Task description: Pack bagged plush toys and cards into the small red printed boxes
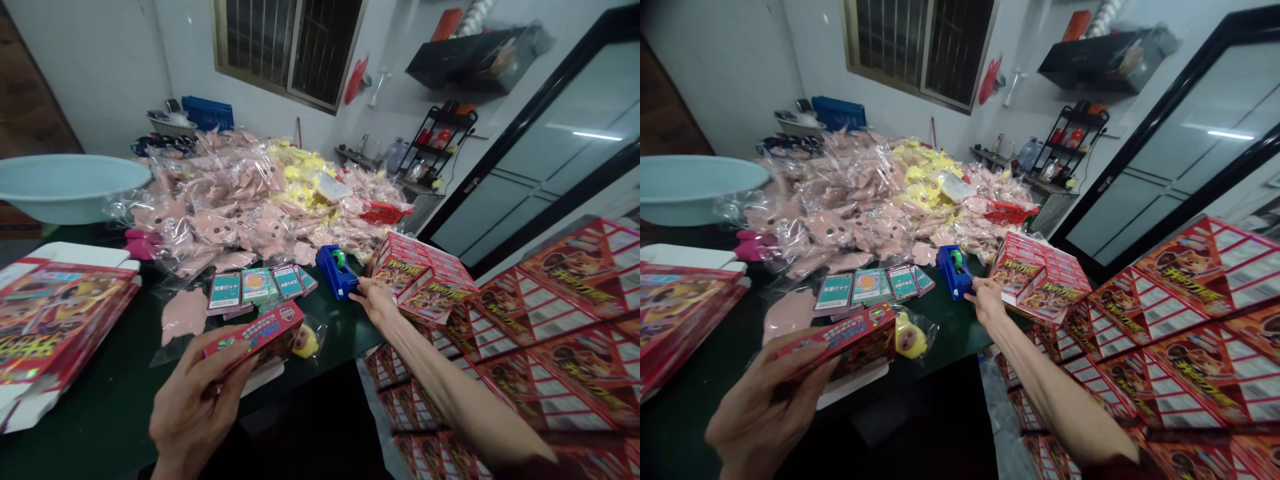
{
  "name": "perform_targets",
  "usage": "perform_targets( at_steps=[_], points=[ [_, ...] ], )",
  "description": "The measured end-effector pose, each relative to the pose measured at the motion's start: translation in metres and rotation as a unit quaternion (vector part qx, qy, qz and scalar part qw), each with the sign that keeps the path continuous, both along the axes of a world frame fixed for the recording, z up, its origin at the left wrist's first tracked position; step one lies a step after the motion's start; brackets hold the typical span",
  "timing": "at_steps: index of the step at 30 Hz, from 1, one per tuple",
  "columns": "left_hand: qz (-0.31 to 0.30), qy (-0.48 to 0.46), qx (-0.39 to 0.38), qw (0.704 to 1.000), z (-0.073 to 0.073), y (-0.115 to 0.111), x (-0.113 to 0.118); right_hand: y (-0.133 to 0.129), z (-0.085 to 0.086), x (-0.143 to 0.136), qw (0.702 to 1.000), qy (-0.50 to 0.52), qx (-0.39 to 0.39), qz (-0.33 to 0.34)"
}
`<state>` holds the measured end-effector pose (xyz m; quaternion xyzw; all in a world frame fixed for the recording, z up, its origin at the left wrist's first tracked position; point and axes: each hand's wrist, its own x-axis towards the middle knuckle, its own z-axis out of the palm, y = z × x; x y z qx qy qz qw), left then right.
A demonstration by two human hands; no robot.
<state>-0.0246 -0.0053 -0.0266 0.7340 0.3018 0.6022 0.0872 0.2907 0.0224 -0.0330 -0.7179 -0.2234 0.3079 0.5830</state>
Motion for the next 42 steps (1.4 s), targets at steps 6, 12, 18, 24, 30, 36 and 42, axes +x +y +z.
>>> perform_targets(
  at_steps=[6,12,18,24,30,36,42],
  points=[
    [0.011,-0.015,-0.010,1.000,0.003,-0.001,0.003,-0.006,-0.041,-0.002,0.997,-0.054,0.046,-0.013],
    [0.001,-0.041,-0.019,0.999,0.002,0.000,0.003,0.002,-0.055,0.006,0.987,-0.156,0.042,-0.006],
    [-0.021,-0.063,-0.015,0.998,0.002,0.003,0.005,-0.015,-0.051,-0.004,0.960,-0.269,0.071,-0.011],
    [-0.051,-0.088,-0.018,0.995,0.008,0.000,0.008,-0.070,-0.008,-0.059,0.934,-0.324,0.133,0.065],
    [-0.045,-0.082,-0.035,0.995,0.010,-0.005,0.008,-0.098,0.070,-0.136,0.904,-0.242,0.246,0.252],
    [-0.045,-0.083,-0.054,0.994,0.009,-0.002,0.008,-0.080,0.070,-0.169,0.924,0.036,0.260,0.276],
    [-0.045,-0.068,-0.085,0.993,0.008,-0.001,0.007,-0.074,0.059,-0.182,0.929,0.110,0.241,0.260]
  ],
)
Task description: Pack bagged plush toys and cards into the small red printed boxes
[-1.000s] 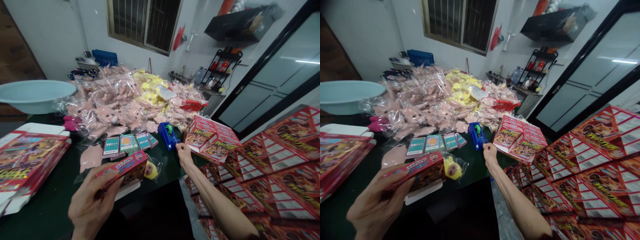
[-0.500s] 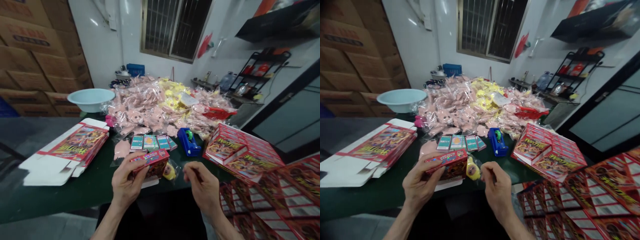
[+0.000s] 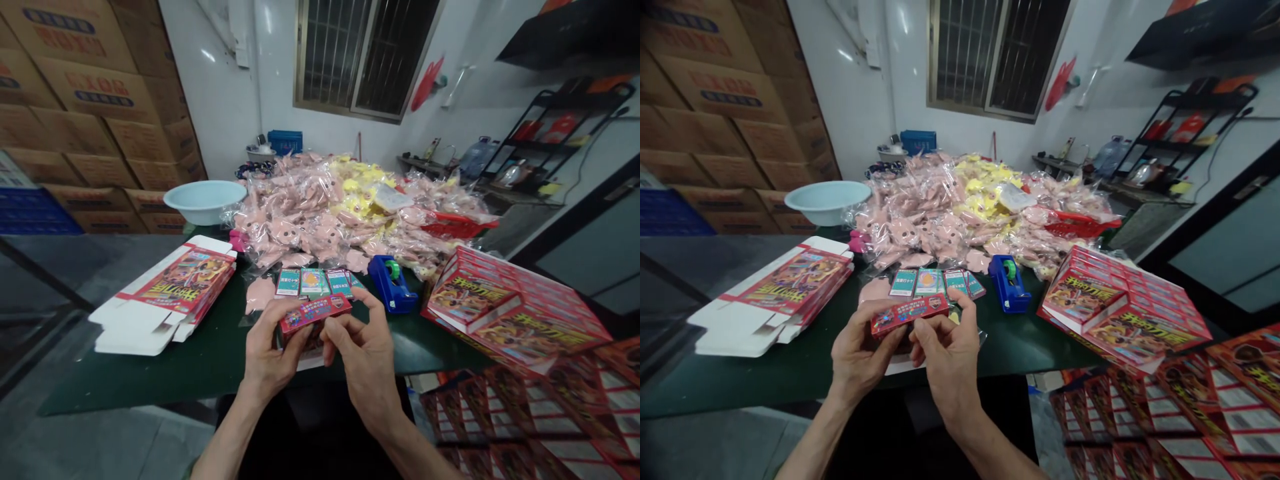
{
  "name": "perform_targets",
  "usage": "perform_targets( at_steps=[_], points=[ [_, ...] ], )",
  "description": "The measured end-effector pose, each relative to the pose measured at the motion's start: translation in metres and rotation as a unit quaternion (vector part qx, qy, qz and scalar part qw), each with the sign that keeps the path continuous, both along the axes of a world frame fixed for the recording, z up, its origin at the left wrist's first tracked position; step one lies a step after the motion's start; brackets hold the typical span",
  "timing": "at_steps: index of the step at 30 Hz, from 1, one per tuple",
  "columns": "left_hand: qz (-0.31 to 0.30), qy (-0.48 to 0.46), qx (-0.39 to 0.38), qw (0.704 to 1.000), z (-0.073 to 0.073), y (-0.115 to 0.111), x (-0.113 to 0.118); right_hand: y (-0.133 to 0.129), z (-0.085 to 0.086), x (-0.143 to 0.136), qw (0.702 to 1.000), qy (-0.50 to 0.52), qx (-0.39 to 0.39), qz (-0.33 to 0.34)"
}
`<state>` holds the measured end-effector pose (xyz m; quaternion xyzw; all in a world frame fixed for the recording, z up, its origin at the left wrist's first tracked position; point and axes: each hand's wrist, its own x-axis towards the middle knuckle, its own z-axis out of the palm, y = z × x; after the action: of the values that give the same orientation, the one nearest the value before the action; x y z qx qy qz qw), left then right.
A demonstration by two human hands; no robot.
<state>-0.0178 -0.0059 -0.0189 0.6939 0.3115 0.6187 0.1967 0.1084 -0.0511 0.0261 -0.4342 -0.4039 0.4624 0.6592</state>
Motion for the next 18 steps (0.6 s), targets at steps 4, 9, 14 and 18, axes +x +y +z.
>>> perform_targets(
  at_steps=[4,9,14,18],
  points=[
    [0.005,0.007,0.017,1.000,0.001,-0.001,0.000,0.003,0.000,-0.006,0.999,0.013,-0.013,-0.028],
    [-0.001,0.058,0.047,0.997,0.010,-0.001,-0.005,0.003,0.001,-0.009,0.998,0.000,-0.032,-0.053],
    [-0.041,0.185,0.099,0.977,0.025,0.005,-0.015,0.003,0.003,-0.008,0.998,-0.017,-0.047,-0.048],
    [-0.060,0.262,0.089,0.959,0.034,0.009,-0.021,0.005,0.009,-0.005,0.997,-0.025,-0.066,-0.031]
  ],
)
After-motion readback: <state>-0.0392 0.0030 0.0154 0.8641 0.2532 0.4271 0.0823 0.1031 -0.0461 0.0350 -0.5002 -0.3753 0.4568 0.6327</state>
